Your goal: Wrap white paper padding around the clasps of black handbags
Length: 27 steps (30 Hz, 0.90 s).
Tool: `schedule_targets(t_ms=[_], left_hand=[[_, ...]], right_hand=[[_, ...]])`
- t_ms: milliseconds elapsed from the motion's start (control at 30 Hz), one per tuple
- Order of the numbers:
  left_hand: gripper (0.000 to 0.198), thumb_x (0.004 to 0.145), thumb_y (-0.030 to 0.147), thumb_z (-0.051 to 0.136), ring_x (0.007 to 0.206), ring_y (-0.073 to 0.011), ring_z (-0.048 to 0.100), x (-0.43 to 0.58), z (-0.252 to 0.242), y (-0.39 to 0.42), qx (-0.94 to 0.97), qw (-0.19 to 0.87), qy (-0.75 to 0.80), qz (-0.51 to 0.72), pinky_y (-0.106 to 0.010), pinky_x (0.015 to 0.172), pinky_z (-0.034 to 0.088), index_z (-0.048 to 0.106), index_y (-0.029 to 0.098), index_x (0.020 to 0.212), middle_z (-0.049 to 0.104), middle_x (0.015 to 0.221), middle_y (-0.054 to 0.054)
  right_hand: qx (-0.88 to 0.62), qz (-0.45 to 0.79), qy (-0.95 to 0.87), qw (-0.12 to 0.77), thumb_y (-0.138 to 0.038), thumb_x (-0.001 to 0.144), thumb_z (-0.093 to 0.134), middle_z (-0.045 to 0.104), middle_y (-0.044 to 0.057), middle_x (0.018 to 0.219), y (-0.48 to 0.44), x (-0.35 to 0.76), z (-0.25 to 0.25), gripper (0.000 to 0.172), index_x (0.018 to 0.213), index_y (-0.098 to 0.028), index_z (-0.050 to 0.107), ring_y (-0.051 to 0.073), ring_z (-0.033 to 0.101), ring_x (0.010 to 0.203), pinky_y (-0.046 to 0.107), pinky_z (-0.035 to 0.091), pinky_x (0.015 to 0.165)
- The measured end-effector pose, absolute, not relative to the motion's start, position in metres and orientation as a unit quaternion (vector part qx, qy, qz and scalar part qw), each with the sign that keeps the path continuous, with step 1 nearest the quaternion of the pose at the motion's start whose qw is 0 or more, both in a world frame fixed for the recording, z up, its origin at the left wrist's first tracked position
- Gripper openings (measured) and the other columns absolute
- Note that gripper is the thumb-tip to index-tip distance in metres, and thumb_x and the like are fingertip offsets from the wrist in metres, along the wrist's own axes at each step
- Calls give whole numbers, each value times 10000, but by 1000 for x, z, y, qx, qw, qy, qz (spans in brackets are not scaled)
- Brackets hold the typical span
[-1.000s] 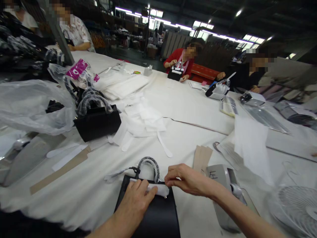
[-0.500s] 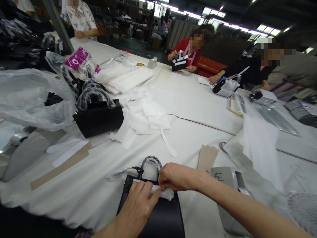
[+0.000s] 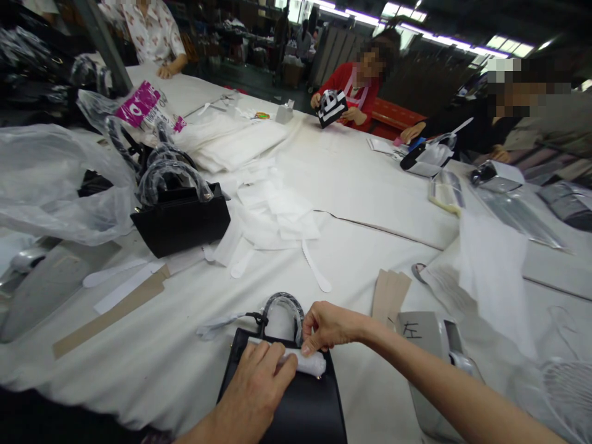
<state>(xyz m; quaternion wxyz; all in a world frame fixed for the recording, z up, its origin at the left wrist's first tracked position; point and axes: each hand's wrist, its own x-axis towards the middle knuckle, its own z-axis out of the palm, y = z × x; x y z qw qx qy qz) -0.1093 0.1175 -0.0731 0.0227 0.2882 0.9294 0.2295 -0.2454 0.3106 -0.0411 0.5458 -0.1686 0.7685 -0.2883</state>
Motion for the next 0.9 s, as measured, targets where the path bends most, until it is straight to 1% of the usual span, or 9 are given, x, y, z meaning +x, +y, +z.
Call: schedule_targets(t_ms=[133,300,433,500,567,667,767,867,900], left_hand=[[490,820,-44,376,870,-221,511,-110,-74,117,284,21,929,238,-384,798,449,469,202,1233,535,1101,-89],[477,815,-52,363,850,-220,507,-110,-72,117,286,1,926,246,-378,782,453,491,191,1206,540,1075,-90],[476,818,-57,368,867,-225,506,-110,-71,117,284,4,924,256,-382,790,451,503,189,1202,547,1067,-88],[481,821,-58,371,891,-230,503,-110,-70,117,279,24,923,265,-393,807,445,506,195,1207,550,1073,-84],[494,828,-62,371,919,-228,498,-112,-68,115,271,55,917,286,-393,829,435,506,213,1214,554,1080,-71],[449,884,-23,391,943,-215,488,-116,-62,108,240,87,907,336,-377,851,417,492,238,1236,567,1070,-45],[294,943,92,459,968,-220,470,-119,-57,98,183,75,912,358,-396,883,393,519,234,1194,574,1073,-35],[168,931,150,532,972,-224,469,-119,-58,89,162,62,909,379,-398,885,392,574,219,1078,577,1047,-32],[152,914,160,566,976,-226,471,-119,-60,86,158,57,907,387,-397,883,397,583,218,1054,574,1045,-33]], right_hand=[[-128,-318,778,527,-415,690,672,546,-41,493,319,-233,-49,270,647,-151,631,79,480,458,180,382,454],[-109,-296,847,427,-285,723,629,542,-29,475,321,-220,-40,176,613,-148,627,100,479,461,197,321,435],[-133,-289,891,325,-295,829,558,642,21,670,320,-208,-19,226,713,-152,689,139,540,650,233,373,598],[-173,-284,893,304,-307,827,601,653,26,760,317,-197,-14,181,760,-171,700,154,562,729,239,381,659],[-207,-264,895,295,-284,815,638,637,26,769,314,-185,-14,132,753,-181,691,161,570,751,239,379,663],[-215,-209,913,276,-261,876,573,626,39,774,309,-172,-16,185,747,-186,681,181,574,767,265,388,690],[-217,-192,925,248,-241,849,626,635,64,889,298,-167,-13,87,885,-192,689,219,578,863,306,410,779],[-239,-277,903,226,-240,813,695,605,63,997,280,-164,-14,262,1069,-221,648,223,559,956,308,428,831],[-245,-301,894,223,-251,820,694,596,52,986,274,-162,-17,257,1072,-235,647,215,556,948,305,433,822]])
